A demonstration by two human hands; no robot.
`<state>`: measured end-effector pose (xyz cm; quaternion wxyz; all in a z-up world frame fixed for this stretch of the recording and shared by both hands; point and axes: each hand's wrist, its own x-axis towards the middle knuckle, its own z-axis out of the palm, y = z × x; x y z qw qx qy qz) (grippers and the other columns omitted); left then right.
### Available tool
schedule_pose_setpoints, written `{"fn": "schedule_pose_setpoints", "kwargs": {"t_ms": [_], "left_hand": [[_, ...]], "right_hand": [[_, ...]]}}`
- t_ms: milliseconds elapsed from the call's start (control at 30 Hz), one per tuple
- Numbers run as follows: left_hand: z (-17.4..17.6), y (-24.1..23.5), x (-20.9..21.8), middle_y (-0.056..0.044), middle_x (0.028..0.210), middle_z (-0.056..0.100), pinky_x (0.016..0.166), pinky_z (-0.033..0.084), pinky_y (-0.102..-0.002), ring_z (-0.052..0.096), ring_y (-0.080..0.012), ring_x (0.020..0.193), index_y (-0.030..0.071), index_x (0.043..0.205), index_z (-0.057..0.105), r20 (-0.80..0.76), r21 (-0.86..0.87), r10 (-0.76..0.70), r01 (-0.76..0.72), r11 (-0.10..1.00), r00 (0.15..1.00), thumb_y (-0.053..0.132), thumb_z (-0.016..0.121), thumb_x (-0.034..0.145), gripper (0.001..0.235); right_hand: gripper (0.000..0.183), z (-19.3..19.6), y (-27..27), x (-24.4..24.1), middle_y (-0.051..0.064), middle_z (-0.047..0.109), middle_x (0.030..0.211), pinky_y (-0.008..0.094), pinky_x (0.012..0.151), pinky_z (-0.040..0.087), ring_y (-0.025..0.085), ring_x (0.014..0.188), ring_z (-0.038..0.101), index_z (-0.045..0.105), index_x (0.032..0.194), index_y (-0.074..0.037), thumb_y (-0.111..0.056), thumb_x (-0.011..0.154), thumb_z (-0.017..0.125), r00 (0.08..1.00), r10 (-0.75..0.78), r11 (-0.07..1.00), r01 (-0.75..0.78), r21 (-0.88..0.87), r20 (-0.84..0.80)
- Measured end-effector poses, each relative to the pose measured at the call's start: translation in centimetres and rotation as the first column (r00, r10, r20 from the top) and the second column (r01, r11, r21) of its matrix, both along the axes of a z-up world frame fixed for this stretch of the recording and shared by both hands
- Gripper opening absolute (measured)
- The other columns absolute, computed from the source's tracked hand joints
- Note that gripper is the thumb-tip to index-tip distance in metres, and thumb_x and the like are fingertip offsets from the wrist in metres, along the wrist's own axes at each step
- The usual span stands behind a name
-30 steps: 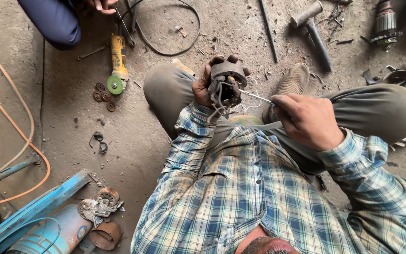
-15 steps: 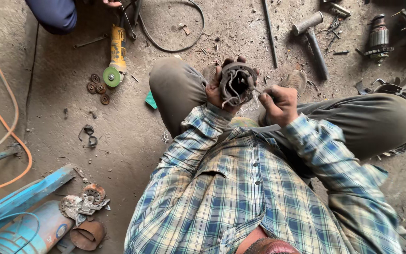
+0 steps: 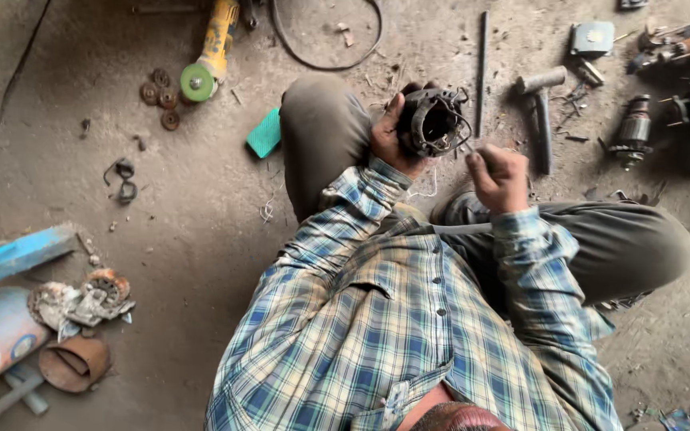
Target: The person sits on the floor and uses a hammer and screwdriver to disassemble a cylindrical motor component. They remove internal parts, including a copper-wound rotor, and continue to pry and separate pieces using hand tools.
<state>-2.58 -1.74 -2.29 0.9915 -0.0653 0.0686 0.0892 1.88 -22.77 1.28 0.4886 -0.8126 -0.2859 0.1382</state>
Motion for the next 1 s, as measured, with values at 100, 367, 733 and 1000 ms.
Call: {"fn": "schedule_pose_setpoints", "kwargs": {"t_ms": [100,367,733,1000], "left_hand": [[0.9,1.1,-0.7,-0.023,0.15,0.054,0.112,0.052,-0.058,0.056,-0.0409,0.137,0.002,0.141,0.058,0.093,-0.034,0.015,-0.011,0.999,0.996,0.029,0.049,0.116,0.038],[3.6,1.1,-1.8,-0.022,0.152,0.054,0.115,0.052,-0.057,0.056,-0.0437,0.139,0.002,0.148,0.052,0.171,0.232,-0.054,0.013,0.973,0.984,0.032,0.049,0.115,0.045],[2.9,0.2,-0.8,-0.021,0.148,0.053,0.114,0.051,-0.053,0.057,-0.0388,0.134,0.0,0.135,0.056,0.021,0.57,0.063,-0.064,0.819,0.998,0.02,0.066,0.109,0.034],[2.9,-0.1,-0.8,-0.02,0.14,0.057,0.11,0.054,-0.053,0.06,-0.0394,0.129,0.005,0.133,0.061,0.052,0.746,0.086,-0.096,0.659,0.995,0.022,0.079,0.099,0.042]], "right_hand": [[0.037,1.6,-0.8,-1.0,0.003,0.053,0.063,0.029,0.05,0.033,0.01,0.054,0.044,0.061,0.077,0.001,-0.02,0.104,0.072,0.997,-0.049,0.989,0.057,-0.139,0.066],[0.015,5.4,1.1,-1.7,-0.001,0.066,0.078,0.021,0.055,0.045,0.004,0.063,0.057,0.069,0.108,0.001,-0.013,0.104,0.071,0.924,-0.113,0.93,0.228,0.289,-0.365],[0.07,6.3,3.0,-1.3,0.003,0.061,0.102,0.026,0.075,0.051,0.01,0.085,0.06,0.055,0.146,0.001,-0.03,0.089,0.083,0.861,-0.027,0.911,0.231,0.343,-0.508],[0.067,7.7,5.7,-2.3,0.014,0.067,0.115,0.037,0.096,0.057,0.025,0.107,0.07,0.057,0.128,0.0,-0.032,0.082,0.096,0.98,-0.197,0.97,0.189,0.155,0.038]]}}
